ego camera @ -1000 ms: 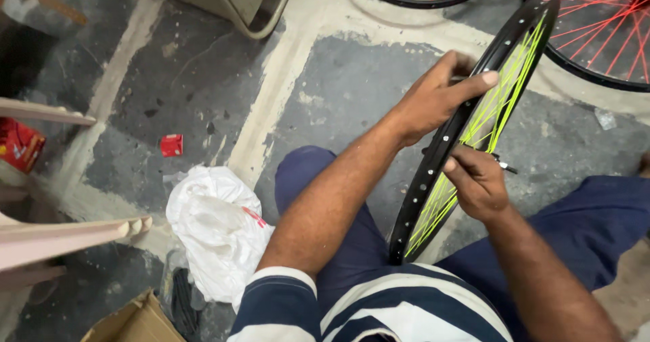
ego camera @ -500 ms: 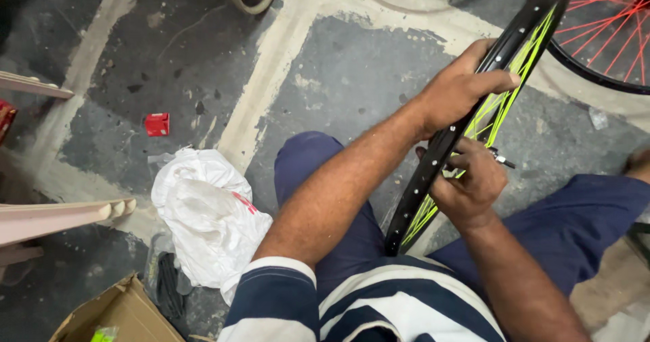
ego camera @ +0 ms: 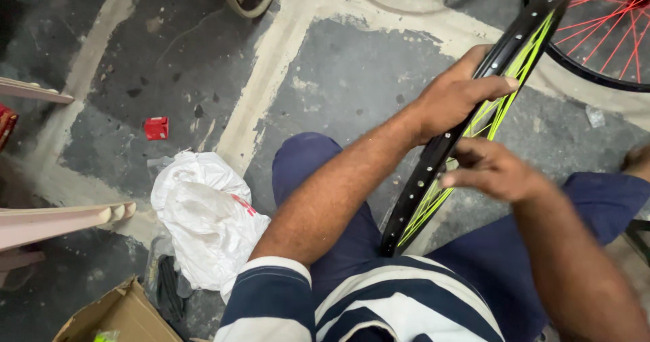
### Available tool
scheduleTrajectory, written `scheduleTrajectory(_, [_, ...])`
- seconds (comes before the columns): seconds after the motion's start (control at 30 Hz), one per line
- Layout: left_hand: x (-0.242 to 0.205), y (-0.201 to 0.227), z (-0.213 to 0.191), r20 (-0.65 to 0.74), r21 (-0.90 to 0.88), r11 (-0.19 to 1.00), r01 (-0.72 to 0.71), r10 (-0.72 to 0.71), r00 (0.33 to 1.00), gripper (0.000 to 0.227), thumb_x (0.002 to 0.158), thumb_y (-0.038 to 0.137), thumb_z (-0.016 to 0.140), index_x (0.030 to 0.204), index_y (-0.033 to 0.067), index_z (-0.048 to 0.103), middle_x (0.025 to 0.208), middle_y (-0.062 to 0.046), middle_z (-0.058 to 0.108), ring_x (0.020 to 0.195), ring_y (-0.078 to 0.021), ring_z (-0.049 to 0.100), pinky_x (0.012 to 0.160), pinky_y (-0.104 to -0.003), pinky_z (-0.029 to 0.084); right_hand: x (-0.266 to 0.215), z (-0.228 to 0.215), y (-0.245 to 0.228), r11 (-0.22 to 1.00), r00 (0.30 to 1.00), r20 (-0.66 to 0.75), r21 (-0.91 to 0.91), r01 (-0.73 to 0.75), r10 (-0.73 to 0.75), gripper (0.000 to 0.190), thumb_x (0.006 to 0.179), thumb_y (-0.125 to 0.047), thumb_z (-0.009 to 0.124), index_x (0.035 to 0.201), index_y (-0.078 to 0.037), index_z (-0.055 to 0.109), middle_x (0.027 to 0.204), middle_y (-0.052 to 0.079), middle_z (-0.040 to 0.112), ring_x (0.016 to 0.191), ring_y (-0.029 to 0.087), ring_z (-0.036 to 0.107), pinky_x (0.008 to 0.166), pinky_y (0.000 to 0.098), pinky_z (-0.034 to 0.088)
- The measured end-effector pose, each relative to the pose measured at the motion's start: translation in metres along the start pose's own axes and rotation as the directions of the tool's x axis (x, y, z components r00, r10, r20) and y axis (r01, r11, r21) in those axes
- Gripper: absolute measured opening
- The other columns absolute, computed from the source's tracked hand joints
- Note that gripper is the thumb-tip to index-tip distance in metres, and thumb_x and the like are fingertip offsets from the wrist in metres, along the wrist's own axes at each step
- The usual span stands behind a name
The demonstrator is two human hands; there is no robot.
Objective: The person is assembling a bicycle wheel by hand, inserting neon green spokes into the rim and hub. They are seated on the floor, holding the wheel between their legs, and methodically threading the spokes through the rim holes and into the hub flanges.
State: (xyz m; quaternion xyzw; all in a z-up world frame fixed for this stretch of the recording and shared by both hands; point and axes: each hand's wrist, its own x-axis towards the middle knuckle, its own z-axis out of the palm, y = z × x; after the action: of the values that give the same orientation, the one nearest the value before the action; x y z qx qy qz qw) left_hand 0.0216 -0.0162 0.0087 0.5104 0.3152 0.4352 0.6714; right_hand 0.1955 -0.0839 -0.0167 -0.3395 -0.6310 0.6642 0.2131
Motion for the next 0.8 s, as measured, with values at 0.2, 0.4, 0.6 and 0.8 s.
scheduleTrajectory(0.2, [0.002, 0.002, 0.003, -0.04, 0.03, 1.0, 0.002, -0.001, 0.999, 0.06, 0.09, 0.034, 0.07, 0.138, 0.0004, 0.055, 0.112, -0.014, 0.067, 0.107, -0.0201, 0.062, 0.097, -0.035, 0.05, 0.003, 0.065, -0.025, 0.585, 0.68, -0.288, -0.77, 0.254, -0.674, 0.033, 0.072, -0.005, 0.075, 0.103, -0.002, 0.067, 0.099, 0.015, 0.071, 0.091, 0.032, 0.07, 0.084, 0.0398, 0.055])
scheduleTrajectory(0.4, [-0.002, 0.003, 0.005, -0.031, -0.045, 0.998, 0.037, -0.038, 0.999, 0.056, 0.092, 0.029, 0.068, 0.137, 0.0005, 0.053, 0.108, -0.01, 0.064, 0.1, -0.0169, 0.06, 0.092, -0.033, 0.051, 0.005, 0.05, 0.004, 0.51, 0.826, -0.16, -0.843, 0.171, -0.541, 0.035, 0.062, -0.003, 0.072, 0.097, -0.004, 0.075, 0.087, 0.013, 0.071, 0.08, 0.034, 0.069, 0.073, 0.0458, 0.054])
scheduleTrajectory(0.6, [0.0, 0.006, -0.001, -0.001, -0.057, 0.997, 0.056, -0.057, 0.998, 0.055, 0.092, 0.027, 0.068, 0.137, 0.001, 0.051, 0.105, -0.008, 0.061, 0.097, -0.0157, 0.057, 0.087, -0.032, 0.05, 0.021, 0.058, 0.016, 0.755, 0.83, -0.319, -0.633, 0.173, -0.457, 0.02, 0.073, -0.011, 0.075, 0.092, -0.009, 0.076, 0.079, 0.008, 0.071, 0.069, 0.03, 0.071, 0.067, 0.0418, 0.055])
scheduleTrajectory(0.8, [-0.006, 0.013, 0.001, 0.03, -0.108, 0.989, 0.097, -0.094, 0.995, 0.052, 0.092, 0.026, 0.066, 0.134, 0.0011, 0.05, 0.103, -0.005, 0.061, 0.094, -0.0143, 0.058, 0.085, -0.031, 0.051, 0.006, 0.019, -0.038, 0.969, 0.976, 0.032, -0.115, 0.218, -0.216, 0.027, 0.078, -0.005, 0.077, 0.1, 0.002, 0.065, 0.092, 0.018, 0.066, 0.086, 0.038, 0.061, 0.074, 0.0452, 0.05])
